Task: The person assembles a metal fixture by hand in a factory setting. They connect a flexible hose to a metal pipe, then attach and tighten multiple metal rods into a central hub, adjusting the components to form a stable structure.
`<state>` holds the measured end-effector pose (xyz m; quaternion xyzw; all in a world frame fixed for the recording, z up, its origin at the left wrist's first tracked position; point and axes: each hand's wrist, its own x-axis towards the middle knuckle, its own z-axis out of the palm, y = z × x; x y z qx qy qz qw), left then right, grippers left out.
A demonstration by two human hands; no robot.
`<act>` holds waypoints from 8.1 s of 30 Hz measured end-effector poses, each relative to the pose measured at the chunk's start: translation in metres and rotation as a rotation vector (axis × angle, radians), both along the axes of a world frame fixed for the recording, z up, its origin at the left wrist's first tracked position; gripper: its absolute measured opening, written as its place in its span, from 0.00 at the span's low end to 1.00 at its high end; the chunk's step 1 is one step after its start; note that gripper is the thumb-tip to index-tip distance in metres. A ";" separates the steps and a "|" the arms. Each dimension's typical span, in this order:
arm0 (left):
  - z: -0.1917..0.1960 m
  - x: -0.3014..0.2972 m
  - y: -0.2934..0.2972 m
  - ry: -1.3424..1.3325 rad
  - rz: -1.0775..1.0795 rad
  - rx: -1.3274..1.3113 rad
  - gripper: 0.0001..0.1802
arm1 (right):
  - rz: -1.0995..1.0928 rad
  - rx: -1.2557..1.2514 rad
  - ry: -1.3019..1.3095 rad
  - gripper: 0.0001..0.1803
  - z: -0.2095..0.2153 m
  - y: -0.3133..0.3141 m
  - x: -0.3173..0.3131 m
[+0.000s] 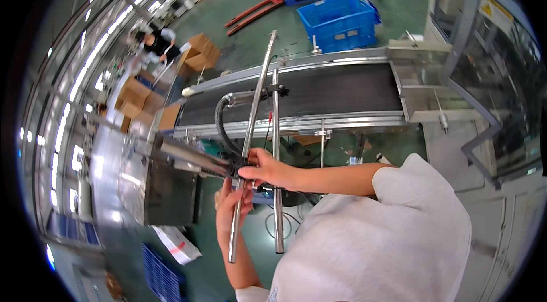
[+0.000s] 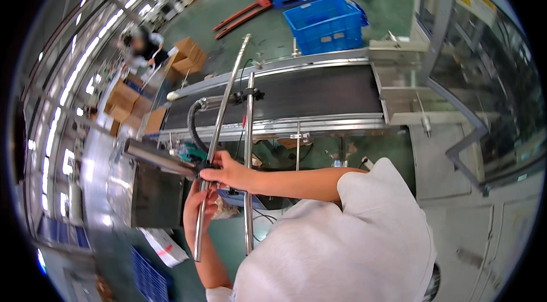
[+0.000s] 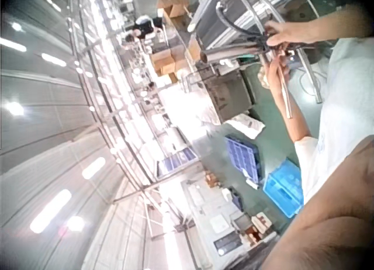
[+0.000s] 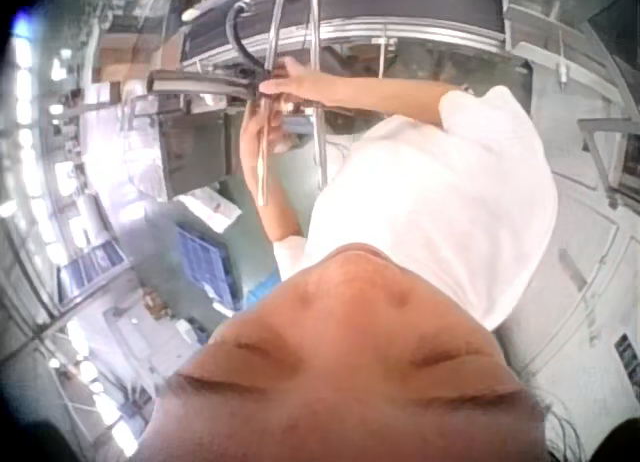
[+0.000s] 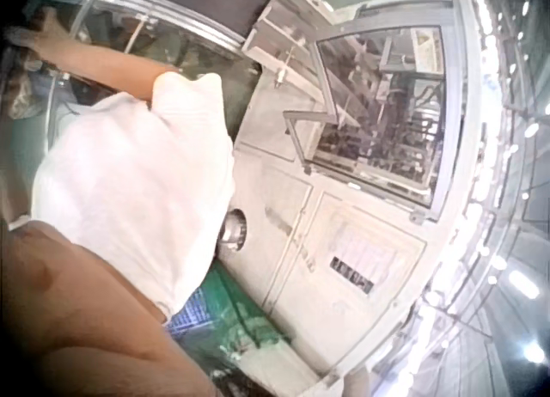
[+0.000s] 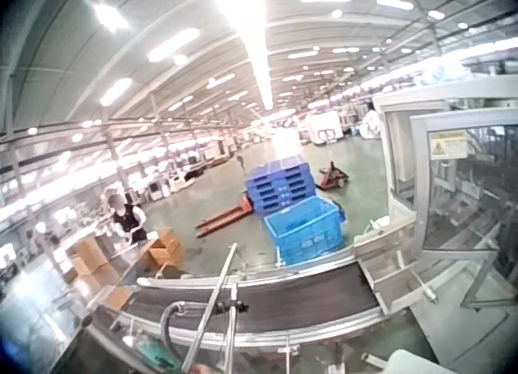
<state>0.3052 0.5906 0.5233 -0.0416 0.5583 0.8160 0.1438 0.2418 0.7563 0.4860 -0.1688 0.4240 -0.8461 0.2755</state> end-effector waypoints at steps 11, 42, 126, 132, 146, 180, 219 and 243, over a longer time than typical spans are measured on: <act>0.010 0.003 0.008 0.026 -0.014 0.056 0.24 | -0.060 -0.029 0.044 0.41 -0.008 -0.004 -0.001; 0.013 0.006 0.011 0.019 -0.061 0.113 0.21 | 0.045 -0.010 -0.030 0.39 0.007 0.010 0.001; -0.018 -0.012 0.002 -0.102 0.006 0.132 0.12 | 0.261 0.127 -0.026 0.21 -0.013 0.011 -0.028; -0.016 -0.006 0.001 -0.097 0.004 0.199 0.19 | 0.044 0.622 0.424 0.31 0.019 0.045 -0.039; -0.021 -0.004 -0.011 0.014 -0.054 0.203 0.22 | 0.773 0.842 0.673 0.10 0.092 -0.048 -0.110; -0.031 -0.007 -0.006 0.107 -0.068 0.178 0.23 | 0.811 1.025 0.517 0.17 0.083 -0.067 -0.125; -0.025 -0.003 -0.007 0.061 -0.057 0.227 0.27 | 0.993 0.601 0.698 0.25 0.073 -0.068 -0.144; -0.025 -0.005 -0.005 0.067 -0.069 0.186 0.22 | 0.818 1.062 0.655 0.16 0.064 -0.081 -0.133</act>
